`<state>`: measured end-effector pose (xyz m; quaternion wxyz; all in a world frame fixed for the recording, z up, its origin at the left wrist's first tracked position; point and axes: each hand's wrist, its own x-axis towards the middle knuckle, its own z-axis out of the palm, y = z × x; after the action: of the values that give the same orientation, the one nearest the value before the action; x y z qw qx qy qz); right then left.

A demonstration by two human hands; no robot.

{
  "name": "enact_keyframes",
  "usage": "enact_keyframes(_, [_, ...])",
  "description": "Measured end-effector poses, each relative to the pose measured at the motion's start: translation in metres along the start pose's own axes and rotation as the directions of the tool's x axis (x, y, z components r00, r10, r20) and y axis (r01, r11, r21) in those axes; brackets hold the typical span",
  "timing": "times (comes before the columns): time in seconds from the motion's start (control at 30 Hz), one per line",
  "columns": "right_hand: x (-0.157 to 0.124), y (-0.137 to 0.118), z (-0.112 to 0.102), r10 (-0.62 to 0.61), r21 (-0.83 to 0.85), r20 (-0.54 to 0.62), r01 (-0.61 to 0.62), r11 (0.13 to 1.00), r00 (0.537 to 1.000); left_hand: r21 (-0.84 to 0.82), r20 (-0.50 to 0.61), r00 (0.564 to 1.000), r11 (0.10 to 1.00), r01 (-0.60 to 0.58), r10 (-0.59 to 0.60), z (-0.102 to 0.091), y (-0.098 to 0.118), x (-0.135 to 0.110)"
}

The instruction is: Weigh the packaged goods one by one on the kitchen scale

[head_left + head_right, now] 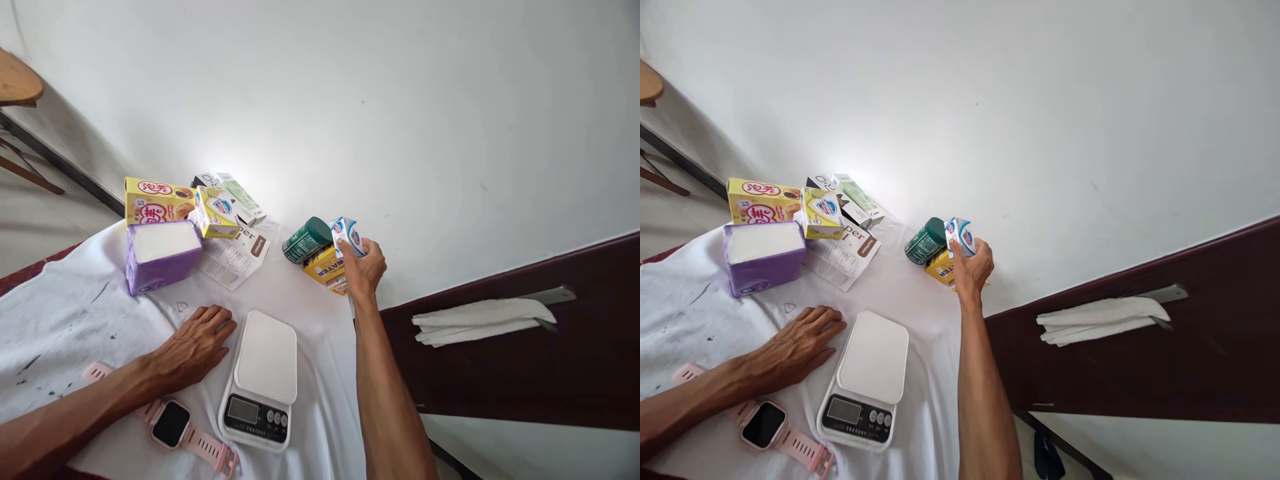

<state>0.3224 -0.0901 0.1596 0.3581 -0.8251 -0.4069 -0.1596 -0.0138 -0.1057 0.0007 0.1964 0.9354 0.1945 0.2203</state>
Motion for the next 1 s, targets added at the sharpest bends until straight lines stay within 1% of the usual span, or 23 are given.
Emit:
enact_keyframes(0.07, [0.023, 0.001, 0.018, 0.022, -0.025, 0.000, -0.022, 0.999, 1.000, -0.001, 0.015, 1.000, 1.000, 0.006, -0.006, 0.000, 0.000, 0.001])
enact_keyframes(0.13, [0.036, 0.002, 0.033, 0.057, -0.052, 0.005, -0.056, 0.997, 0.998, 0.003, 0.027, 1.000, 1.000, 0.015, -0.016, 0.001, 0.001, 0.002])
enact_keyframes(0.2, [0.042, 0.004, 0.045, 0.089, -0.077, 0.019, -0.087, 0.993, 0.996, 0.003, 0.031, 0.999, 1.000, 0.020, -0.020, 0.001, 0.002, 0.003])
enact_keyframes(0.3, [0.045, 0.006, 0.057, 0.115, -0.101, 0.059, -0.109, 0.989, 0.992, -0.002, 0.032, 0.999, 1.000, 0.021, -0.021, 0.002, 0.002, 0.002])
enact_keyframes(0.43, [0.049, 0.006, 0.064, 0.133, -0.123, 0.096, -0.121, 0.985, 0.986, -0.004, 0.059, 0.998, 1.000, 0.024, -0.024, 0.001, 0.003, 0.003])
enact_keyframes(0.6, [0.053, -0.007, 0.065, 0.138, -0.129, 0.134, -0.121, 0.984, 0.981, 0.003, 0.071, 0.997, 0.999, 0.037, -0.037, -0.004, 0.004, 0.004])
enact_keyframes(0.7, [0.043, -0.019, 0.060, 0.109, -0.115, 0.107, -0.097, 0.989, 0.988, -0.006, 0.063, 0.998, 1.000, 0.031, -0.030, -0.005, 0.004, 0.002])
enact_keyframes(0.8, [0.020, -0.037, 0.053, -0.006, -0.080, 0.044, 0.009, 0.997, 0.999, 0.010, 0.050, 0.999, 1.000, 0.019, -0.019, -0.004, 0.004, 0.001])
enact_keyframes(0.87, [-0.005, -0.056, 0.047, -0.163, -0.028, 0.028, 0.163, 0.986, 0.986, 0.031, 0.038, 0.999, 0.999, 0.006, -0.007, -0.002, 0.003, 0.001])
enact_keyframes(0.9, [-0.020, -0.069, 0.043, -0.261, 0.008, 0.029, 0.261, 0.965, 0.965, 0.043, 0.033, 0.999, 0.999, -0.002, 0.001, -0.002, 0.003, 0.001])
enact_keyframes(0.93, [-0.036, -0.083, 0.040, -0.422, 0.075, 0.007, 0.420, 0.904, 0.907, 0.052, 0.029, 1.000, 0.999, -0.007, 0.006, -0.001, 0.003, 0.001])
enact_keyframes(0.97, [-0.054, -0.098, 0.036, -0.552, 0.134, -0.010, 0.548, 0.826, 0.834, 0.059, 0.025, 1.000, 0.998, -0.010, 0.008, -0.001, 0.003, 0.001])
enact_keyframes(1.0, [-0.071, -0.115, 0.032, -0.643, 0.182, -0.016, 0.634, 0.751, 0.766, 0.061, 0.023, 1.000, 0.998, -0.011, 0.009, 0.000, 0.003, 0.001])
